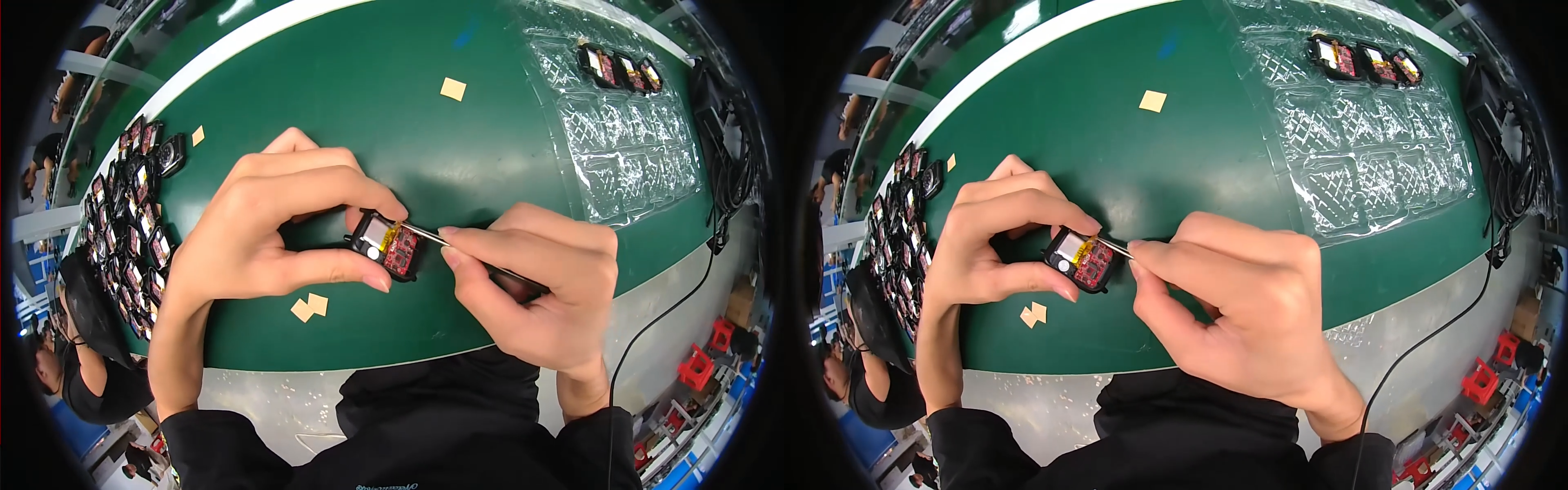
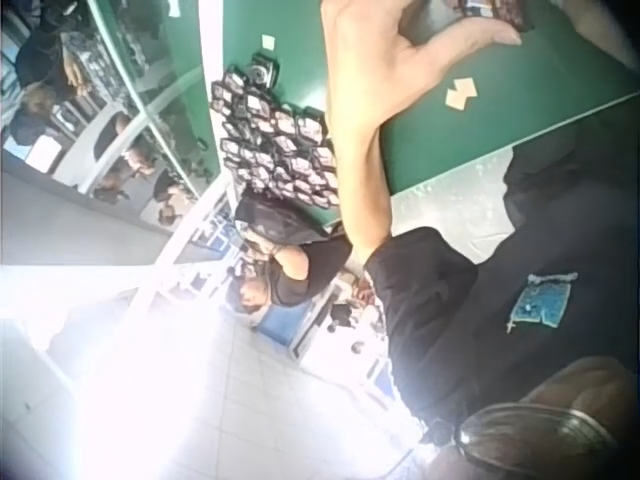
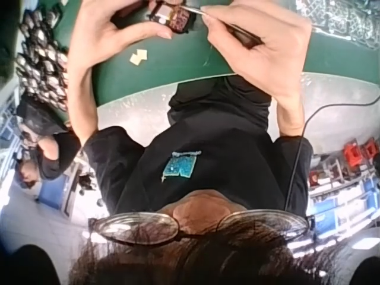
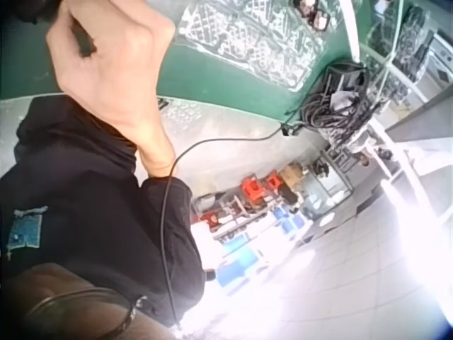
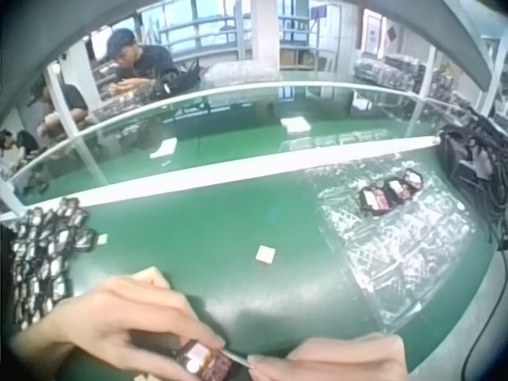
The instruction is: Assembling internal components of smartwatches using tweezers on an assembly line.
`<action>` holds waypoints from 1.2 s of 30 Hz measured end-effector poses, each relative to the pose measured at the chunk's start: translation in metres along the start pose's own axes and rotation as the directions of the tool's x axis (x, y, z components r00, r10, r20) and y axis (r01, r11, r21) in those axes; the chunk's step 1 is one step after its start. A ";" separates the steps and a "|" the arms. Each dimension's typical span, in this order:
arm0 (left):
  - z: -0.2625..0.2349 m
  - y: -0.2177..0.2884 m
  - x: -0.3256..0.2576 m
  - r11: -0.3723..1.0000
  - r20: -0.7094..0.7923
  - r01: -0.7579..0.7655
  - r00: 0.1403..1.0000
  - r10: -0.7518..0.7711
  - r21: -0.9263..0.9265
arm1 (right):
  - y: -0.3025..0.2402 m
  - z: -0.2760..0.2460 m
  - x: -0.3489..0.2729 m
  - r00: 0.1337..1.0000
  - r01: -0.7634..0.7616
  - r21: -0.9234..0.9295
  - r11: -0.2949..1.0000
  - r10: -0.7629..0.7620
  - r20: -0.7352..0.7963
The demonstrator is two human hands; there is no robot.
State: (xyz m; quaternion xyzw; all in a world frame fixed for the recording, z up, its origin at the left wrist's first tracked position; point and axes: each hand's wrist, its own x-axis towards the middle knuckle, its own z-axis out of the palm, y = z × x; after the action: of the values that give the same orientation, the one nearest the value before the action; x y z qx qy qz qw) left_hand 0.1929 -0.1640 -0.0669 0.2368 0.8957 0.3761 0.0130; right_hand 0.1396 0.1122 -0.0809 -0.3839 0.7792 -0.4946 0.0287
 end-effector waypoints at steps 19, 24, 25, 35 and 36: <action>0.003 0.010 0.003 0.995 -0.092 -0.008 0.996 0.018 0.104 | -0.003 -0.004 -0.001 0.978 -0.036 0.151 0.988 0.066 -0.200; 0.004 0.009 0.006 0.988 -0.166 0.130 0.979 -0.116 0.080 | 0.000 -0.010 -0.008 0.971 -0.016 0.271 0.962 0.080 -0.227; 0.001 0.011 0.003 0.986 -0.200 0.161 0.969 -0.148 0.050 | -0.002 -0.009 -0.006 0.974 0.021 0.307 0.951 0.049 -0.219; -0.027 0.009 0.165 0.992 -0.296 0.021 0.954 -0.057 -0.124 | 0.013 -0.005 -0.013 0.998 0.064 0.276 0.959 -0.059 -0.023; -0.028 0.013 0.193 0.999 -0.237 -0.023 0.971 0.013 -0.040 | 0.013 -0.007 -0.013 0.997 0.075 0.276 0.958 -0.073 -0.019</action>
State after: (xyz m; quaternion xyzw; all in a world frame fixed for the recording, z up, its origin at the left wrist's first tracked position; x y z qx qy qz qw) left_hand 0.0213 -0.0914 -0.0083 0.1983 0.8805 0.4207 -0.0922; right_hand 0.1386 0.1282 -0.0917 -0.4028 0.6878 -0.6009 0.0599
